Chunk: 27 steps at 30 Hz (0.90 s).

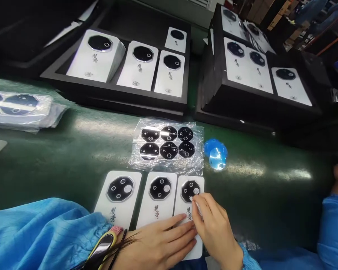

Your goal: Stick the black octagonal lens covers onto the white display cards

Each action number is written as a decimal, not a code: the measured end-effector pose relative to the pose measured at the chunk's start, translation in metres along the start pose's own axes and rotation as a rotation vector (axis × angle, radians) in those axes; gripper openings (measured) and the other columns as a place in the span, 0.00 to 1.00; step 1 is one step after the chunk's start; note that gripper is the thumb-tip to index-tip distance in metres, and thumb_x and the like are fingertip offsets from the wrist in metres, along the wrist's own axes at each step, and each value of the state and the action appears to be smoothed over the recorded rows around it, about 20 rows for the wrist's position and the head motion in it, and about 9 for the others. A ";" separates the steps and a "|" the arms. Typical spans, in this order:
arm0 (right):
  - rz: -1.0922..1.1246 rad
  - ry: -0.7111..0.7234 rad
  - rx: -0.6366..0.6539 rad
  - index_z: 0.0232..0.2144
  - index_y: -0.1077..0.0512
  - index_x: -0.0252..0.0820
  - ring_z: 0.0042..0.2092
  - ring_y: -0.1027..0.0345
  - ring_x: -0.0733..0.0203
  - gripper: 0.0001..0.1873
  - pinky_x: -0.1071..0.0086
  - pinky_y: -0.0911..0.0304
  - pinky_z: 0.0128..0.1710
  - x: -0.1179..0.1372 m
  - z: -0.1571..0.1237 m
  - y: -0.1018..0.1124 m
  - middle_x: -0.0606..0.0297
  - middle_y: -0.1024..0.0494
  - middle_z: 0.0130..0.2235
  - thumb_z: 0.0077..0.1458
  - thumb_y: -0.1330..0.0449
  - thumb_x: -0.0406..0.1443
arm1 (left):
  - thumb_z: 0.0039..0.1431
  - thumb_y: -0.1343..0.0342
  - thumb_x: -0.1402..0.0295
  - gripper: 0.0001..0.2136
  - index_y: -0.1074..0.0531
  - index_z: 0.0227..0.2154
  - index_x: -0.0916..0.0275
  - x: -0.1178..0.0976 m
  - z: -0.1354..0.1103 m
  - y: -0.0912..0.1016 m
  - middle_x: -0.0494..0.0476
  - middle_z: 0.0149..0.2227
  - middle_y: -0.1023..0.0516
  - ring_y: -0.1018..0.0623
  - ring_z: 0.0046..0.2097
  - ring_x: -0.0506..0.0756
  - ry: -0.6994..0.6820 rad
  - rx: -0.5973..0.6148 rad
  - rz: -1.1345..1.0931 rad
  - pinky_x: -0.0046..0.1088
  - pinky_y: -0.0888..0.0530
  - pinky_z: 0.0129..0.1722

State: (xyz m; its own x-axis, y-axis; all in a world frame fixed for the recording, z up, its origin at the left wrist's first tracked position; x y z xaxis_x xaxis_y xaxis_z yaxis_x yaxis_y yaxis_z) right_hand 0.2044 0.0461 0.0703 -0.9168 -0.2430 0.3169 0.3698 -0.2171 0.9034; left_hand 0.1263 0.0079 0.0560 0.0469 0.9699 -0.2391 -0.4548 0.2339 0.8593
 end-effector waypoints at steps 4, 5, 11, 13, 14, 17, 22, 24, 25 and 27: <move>-0.126 0.078 0.017 0.31 0.28 0.39 0.30 0.26 0.63 0.14 0.73 0.30 0.30 0.009 0.004 -0.001 0.61 0.24 0.29 0.63 0.53 0.29 | 0.65 0.68 0.77 0.22 0.27 0.44 0.67 0.003 0.001 0.002 0.56 0.48 0.24 0.29 0.51 0.55 -0.013 0.018 -0.038 0.34 0.36 0.56; -0.155 0.093 0.025 0.31 0.28 0.39 0.30 0.26 0.62 0.15 0.73 0.31 0.30 0.011 0.005 -0.001 0.61 0.24 0.29 0.63 0.53 0.29 | 0.65 0.68 0.77 0.21 0.27 0.44 0.67 0.003 0.002 0.002 0.56 0.48 0.24 0.29 0.51 0.55 -0.019 0.022 -0.044 0.33 0.35 0.56; -0.246 0.134 0.069 0.30 0.27 0.40 0.30 0.26 0.62 0.18 0.73 0.30 0.30 0.015 0.007 -0.004 0.60 0.23 0.29 0.63 0.55 0.29 | 0.66 0.66 0.76 0.19 0.28 0.44 0.68 0.006 0.001 0.002 0.55 0.47 0.24 0.27 0.49 0.54 -0.011 0.033 -0.082 0.33 0.35 0.55; -0.264 0.169 0.083 0.31 0.26 0.39 0.31 0.26 0.61 0.18 0.73 0.30 0.30 0.017 0.006 -0.005 0.60 0.23 0.30 0.62 0.55 0.27 | 0.66 0.65 0.76 0.19 0.28 0.44 0.68 0.007 0.001 0.002 0.55 0.47 0.24 0.27 0.49 0.54 -0.009 0.033 -0.080 0.32 0.34 0.55; -0.275 0.186 0.089 0.31 0.26 0.39 0.31 0.26 0.60 0.18 0.73 0.29 0.30 0.018 0.005 -0.006 0.59 0.22 0.30 0.62 0.55 0.27 | 0.65 0.64 0.76 0.18 0.28 0.44 0.67 0.007 0.002 0.002 0.54 0.47 0.24 0.27 0.49 0.53 -0.011 0.040 -0.069 0.32 0.34 0.55; -0.299 0.212 0.096 0.32 0.25 0.37 0.32 0.25 0.61 0.20 0.73 0.29 0.31 0.019 0.004 -0.007 0.59 0.22 0.31 0.63 0.56 0.26 | 0.65 0.62 0.76 0.17 0.27 0.43 0.63 0.007 0.002 0.002 0.51 0.47 0.24 0.27 0.50 0.52 -0.021 0.062 -0.011 0.30 0.32 0.55; -0.301 0.219 0.133 0.32 0.24 0.36 0.31 0.25 0.62 0.24 0.74 0.29 0.30 0.019 0.011 -0.009 0.60 0.22 0.30 0.65 0.60 0.28 | 0.63 0.56 0.72 0.14 0.26 0.43 0.60 0.008 0.003 0.004 0.47 0.48 0.24 0.27 0.50 0.50 -0.021 0.049 0.058 0.26 0.30 0.54; -0.303 0.219 0.126 0.31 0.24 0.34 0.31 0.25 0.61 0.25 0.73 0.29 0.29 0.019 0.015 -0.008 0.58 0.21 0.29 0.65 0.60 0.28 | 0.64 0.58 0.73 0.15 0.26 0.43 0.59 0.007 0.003 0.003 0.46 0.48 0.24 0.27 0.50 0.49 -0.019 0.052 0.078 0.26 0.30 0.53; -0.297 0.221 0.127 0.30 0.24 0.34 0.30 0.25 0.60 0.25 0.72 0.30 0.29 0.020 0.016 -0.007 0.58 0.21 0.29 0.65 0.61 0.27 | 0.64 0.59 0.73 0.16 0.26 0.44 0.59 0.007 0.003 0.002 0.45 0.48 0.24 0.27 0.50 0.49 -0.017 0.055 0.086 0.25 0.29 0.53; -0.280 0.230 0.139 0.30 0.24 0.34 0.29 0.25 0.61 0.25 0.73 0.31 0.28 0.021 0.019 -0.008 0.58 0.21 0.28 0.64 0.61 0.27 | 0.64 0.60 0.73 0.17 0.26 0.44 0.58 0.007 0.003 0.001 0.44 0.48 0.24 0.27 0.51 0.49 -0.012 0.056 0.097 0.25 0.30 0.53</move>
Point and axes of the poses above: each hand's wrist, its own z-axis towards the middle knuckle, its own y-axis out of the back of the hand, x = y × z, the point moved 9 cm from there along z, towards the middle knuckle
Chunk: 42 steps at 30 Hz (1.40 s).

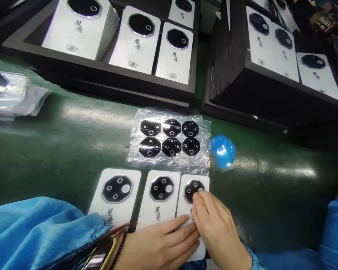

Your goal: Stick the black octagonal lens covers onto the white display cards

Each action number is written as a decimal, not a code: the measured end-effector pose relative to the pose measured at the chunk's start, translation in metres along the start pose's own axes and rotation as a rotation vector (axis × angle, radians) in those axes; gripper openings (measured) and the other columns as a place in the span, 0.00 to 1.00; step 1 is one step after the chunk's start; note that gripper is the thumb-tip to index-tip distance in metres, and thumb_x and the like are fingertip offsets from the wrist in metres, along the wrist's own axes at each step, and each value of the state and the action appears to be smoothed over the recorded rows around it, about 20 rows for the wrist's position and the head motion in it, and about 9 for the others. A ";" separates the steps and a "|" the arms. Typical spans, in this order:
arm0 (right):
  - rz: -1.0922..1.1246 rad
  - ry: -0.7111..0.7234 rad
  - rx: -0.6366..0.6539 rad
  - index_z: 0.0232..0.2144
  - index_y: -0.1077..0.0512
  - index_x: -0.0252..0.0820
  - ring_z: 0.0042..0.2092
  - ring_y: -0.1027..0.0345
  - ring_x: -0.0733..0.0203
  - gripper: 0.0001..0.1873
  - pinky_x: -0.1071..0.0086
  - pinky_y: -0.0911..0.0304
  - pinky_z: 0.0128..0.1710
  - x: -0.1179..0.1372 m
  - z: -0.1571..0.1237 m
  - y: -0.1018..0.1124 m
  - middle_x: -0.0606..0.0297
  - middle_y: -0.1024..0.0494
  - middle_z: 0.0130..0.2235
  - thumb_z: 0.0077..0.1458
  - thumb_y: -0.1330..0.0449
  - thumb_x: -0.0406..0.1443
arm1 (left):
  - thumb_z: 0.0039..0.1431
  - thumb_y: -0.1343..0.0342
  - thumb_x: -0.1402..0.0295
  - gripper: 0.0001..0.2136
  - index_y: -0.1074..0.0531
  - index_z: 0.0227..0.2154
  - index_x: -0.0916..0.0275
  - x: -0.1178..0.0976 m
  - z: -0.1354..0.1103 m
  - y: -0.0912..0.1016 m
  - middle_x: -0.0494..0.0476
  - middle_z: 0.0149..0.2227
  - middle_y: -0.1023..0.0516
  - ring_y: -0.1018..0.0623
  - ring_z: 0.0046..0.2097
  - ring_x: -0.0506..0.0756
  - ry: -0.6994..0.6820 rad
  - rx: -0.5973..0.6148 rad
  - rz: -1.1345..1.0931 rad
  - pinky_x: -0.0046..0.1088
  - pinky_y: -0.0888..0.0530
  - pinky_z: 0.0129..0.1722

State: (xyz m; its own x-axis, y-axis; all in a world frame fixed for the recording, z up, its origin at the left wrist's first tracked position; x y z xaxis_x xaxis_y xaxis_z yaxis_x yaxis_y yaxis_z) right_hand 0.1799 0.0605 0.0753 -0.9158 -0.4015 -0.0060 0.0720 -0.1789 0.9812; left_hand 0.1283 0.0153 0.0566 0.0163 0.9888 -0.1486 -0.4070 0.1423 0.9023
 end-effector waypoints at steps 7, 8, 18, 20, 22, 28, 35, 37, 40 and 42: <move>0.037 -0.010 0.021 0.28 0.25 0.34 0.28 0.26 0.60 0.24 0.71 0.33 0.25 -0.002 0.002 0.000 0.59 0.22 0.27 0.62 0.60 0.25 | 0.64 0.57 0.71 0.15 0.27 0.46 0.57 -0.001 -0.001 -0.002 0.44 0.49 0.25 0.28 0.52 0.50 -0.023 0.024 0.018 0.26 0.30 0.54; 0.043 -0.008 0.025 0.28 0.25 0.34 0.28 0.26 0.61 0.24 0.71 0.33 0.24 -0.002 0.003 -0.001 0.59 0.22 0.27 0.62 0.60 0.24 | 0.64 0.57 0.70 0.15 0.27 0.46 0.57 0.000 -0.001 -0.002 0.44 0.50 0.25 0.28 0.52 0.50 -0.019 0.026 0.021 0.26 0.30 0.54; 0.054 0.001 0.019 0.28 0.26 0.34 0.27 0.26 0.62 0.25 0.72 0.32 0.25 -0.001 0.005 0.002 0.59 0.23 0.26 0.63 0.61 0.24 | 0.64 0.57 0.70 0.15 0.27 0.46 0.56 -0.001 -0.001 -0.001 0.44 0.50 0.25 0.28 0.52 0.49 -0.009 0.027 0.034 0.25 0.30 0.54; 0.066 -0.012 0.013 0.28 0.27 0.34 0.27 0.26 0.62 0.24 0.72 0.31 0.25 -0.002 0.004 0.001 0.59 0.23 0.26 0.63 0.61 0.25 | 0.65 0.57 0.70 0.15 0.27 0.47 0.57 -0.001 -0.001 -0.001 0.44 0.50 0.25 0.28 0.52 0.49 -0.019 0.040 0.025 0.26 0.30 0.54; 0.111 -0.008 -0.001 0.29 0.28 0.35 0.28 0.26 0.62 0.22 0.72 0.31 0.25 -0.004 0.002 0.001 0.60 0.23 0.27 0.63 0.60 0.25 | 0.65 0.58 0.70 0.16 0.27 0.47 0.57 -0.002 -0.001 -0.002 0.45 0.51 0.26 0.28 0.53 0.49 -0.028 0.055 0.022 0.26 0.30 0.55; 0.454 -0.359 -0.056 0.29 0.33 0.44 0.27 0.28 0.67 0.08 0.78 0.32 0.26 -0.048 -0.013 0.009 0.69 0.25 0.28 0.61 0.49 0.33 | 0.64 0.56 0.71 0.15 0.28 0.48 0.58 -0.002 0.000 -0.004 0.44 0.52 0.27 0.29 0.54 0.50 -0.046 0.075 0.020 0.26 0.31 0.56; 0.559 -0.556 0.045 0.30 0.29 0.47 0.29 0.26 0.63 0.07 0.77 0.31 0.29 -0.069 -0.037 -0.005 0.68 0.24 0.31 0.59 0.45 0.38 | 0.64 0.56 0.68 0.15 0.30 0.50 0.53 -0.002 0.000 -0.009 0.39 0.53 0.29 0.31 0.55 0.48 -0.074 0.127 0.070 0.23 0.32 0.56; 0.558 -0.547 0.027 0.30 0.29 0.47 0.30 0.26 0.63 0.07 0.77 0.31 0.28 -0.070 -0.039 -0.006 0.68 0.23 0.31 0.59 0.45 0.39 | 0.64 0.54 0.66 0.15 0.30 0.50 0.52 -0.004 -0.001 -0.012 0.38 0.54 0.29 0.32 0.56 0.48 -0.066 0.132 0.085 0.23 0.32 0.56; 0.558 -0.510 -0.006 0.31 0.30 0.47 0.28 0.26 0.64 0.06 0.78 0.31 0.27 -0.068 -0.039 -0.006 0.68 0.24 0.30 0.59 0.46 0.37 | 0.64 0.54 0.66 0.16 0.31 0.52 0.51 -0.007 -0.005 -0.017 0.38 0.55 0.31 0.33 0.57 0.48 -0.057 0.119 0.106 0.22 0.33 0.57; 0.557 -0.493 -0.018 0.31 0.30 0.47 0.28 0.27 0.64 0.06 0.78 0.31 0.27 -0.066 -0.039 -0.005 0.68 0.24 0.30 0.59 0.46 0.35 | 0.64 0.56 0.67 0.17 0.33 0.53 0.50 -0.008 -0.007 -0.022 0.37 0.57 0.33 0.35 0.59 0.48 -0.059 0.139 0.132 0.22 0.34 0.58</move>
State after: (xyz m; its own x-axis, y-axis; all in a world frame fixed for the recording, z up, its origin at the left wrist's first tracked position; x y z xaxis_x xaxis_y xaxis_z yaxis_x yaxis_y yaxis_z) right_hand 0.2551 0.0529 0.0630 -0.8123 0.0114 0.5832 0.5804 -0.0831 0.8101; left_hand 0.1304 0.0043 0.0349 0.0260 0.9996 -0.0048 -0.2790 0.0119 0.9602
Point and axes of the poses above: each hand's wrist, its own z-axis towards the middle knuckle, its own y-axis out of the back of the hand, x = y × z, the point moved 9 cm from there along z, towards the middle knuckle
